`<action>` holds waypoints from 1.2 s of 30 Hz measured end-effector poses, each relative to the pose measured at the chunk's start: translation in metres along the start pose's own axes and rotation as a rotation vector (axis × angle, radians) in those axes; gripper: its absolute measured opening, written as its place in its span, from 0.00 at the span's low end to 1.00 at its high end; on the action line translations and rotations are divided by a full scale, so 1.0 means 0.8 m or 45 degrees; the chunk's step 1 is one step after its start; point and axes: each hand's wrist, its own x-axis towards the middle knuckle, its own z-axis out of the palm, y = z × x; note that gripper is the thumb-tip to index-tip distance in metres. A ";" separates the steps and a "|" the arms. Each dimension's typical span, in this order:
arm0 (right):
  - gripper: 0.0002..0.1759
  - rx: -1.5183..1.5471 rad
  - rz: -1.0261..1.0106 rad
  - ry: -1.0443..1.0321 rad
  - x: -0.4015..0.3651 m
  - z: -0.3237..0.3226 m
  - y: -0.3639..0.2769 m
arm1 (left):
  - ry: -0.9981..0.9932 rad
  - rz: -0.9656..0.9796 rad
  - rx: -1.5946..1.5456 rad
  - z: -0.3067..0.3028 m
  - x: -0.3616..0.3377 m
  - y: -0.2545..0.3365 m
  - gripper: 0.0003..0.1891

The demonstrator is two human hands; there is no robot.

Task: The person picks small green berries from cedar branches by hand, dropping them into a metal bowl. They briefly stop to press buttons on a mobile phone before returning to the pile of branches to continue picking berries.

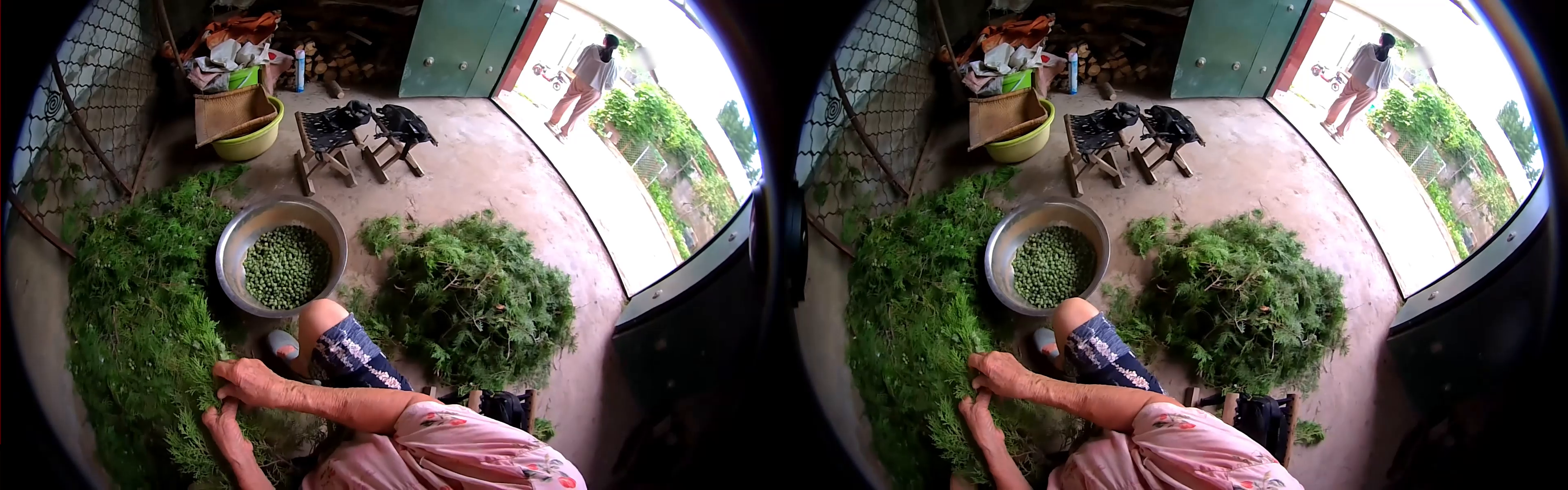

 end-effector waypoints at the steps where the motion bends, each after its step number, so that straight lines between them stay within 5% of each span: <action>1: 0.15 0.103 -0.066 0.034 0.000 -0.002 -0.002 | 0.024 -0.044 -0.089 0.008 -0.008 0.017 0.14; 3: 0.11 0.580 0.104 0.021 -0.003 0.007 0.005 | 0.074 -0.169 -0.237 0.020 -0.020 0.042 0.16; 4: 0.11 0.622 0.048 0.065 -0.003 0.006 0.005 | -0.016 0.001 -0.020 0.014 -0.018 0.043 0.15; 5: 0.10 1.044 0.326 -0.064 -0.004 0.011 0.008 | 0.000 -0.089 -0.044 0.013 -0.023 0.045 0.14; 9: 0.08 1.473 0.754 0.055 -0.005 0.023 0.003 | 0.034 -0.195 -0.331 0.001 -0.012 0.031 0.11; 18: 0.10 1.767 1.018 0.184 -0.005 0.037 -0.014 | -0.104 -0.191 -0.561 -0.023 -0.015 0.033 0.13; 20: 0.10 1.976 0.889 0.175 0.000 0.034 0.024 | 0.086 -0.284 -0.572 -0.028 -0.016 0.029 0.10; 32: 0.13 2.040 0.581 0.020 0.009 0.013 0.027 | 0.271 -0.227 -0.526 -0.028 -0.031 0.037 0.09; 36: 0.19 1.849 0.875 0.231 0.010 0.011 0.029 | 0.251 -0.203 -0.602 -0.036 -0.031 0.031 0.20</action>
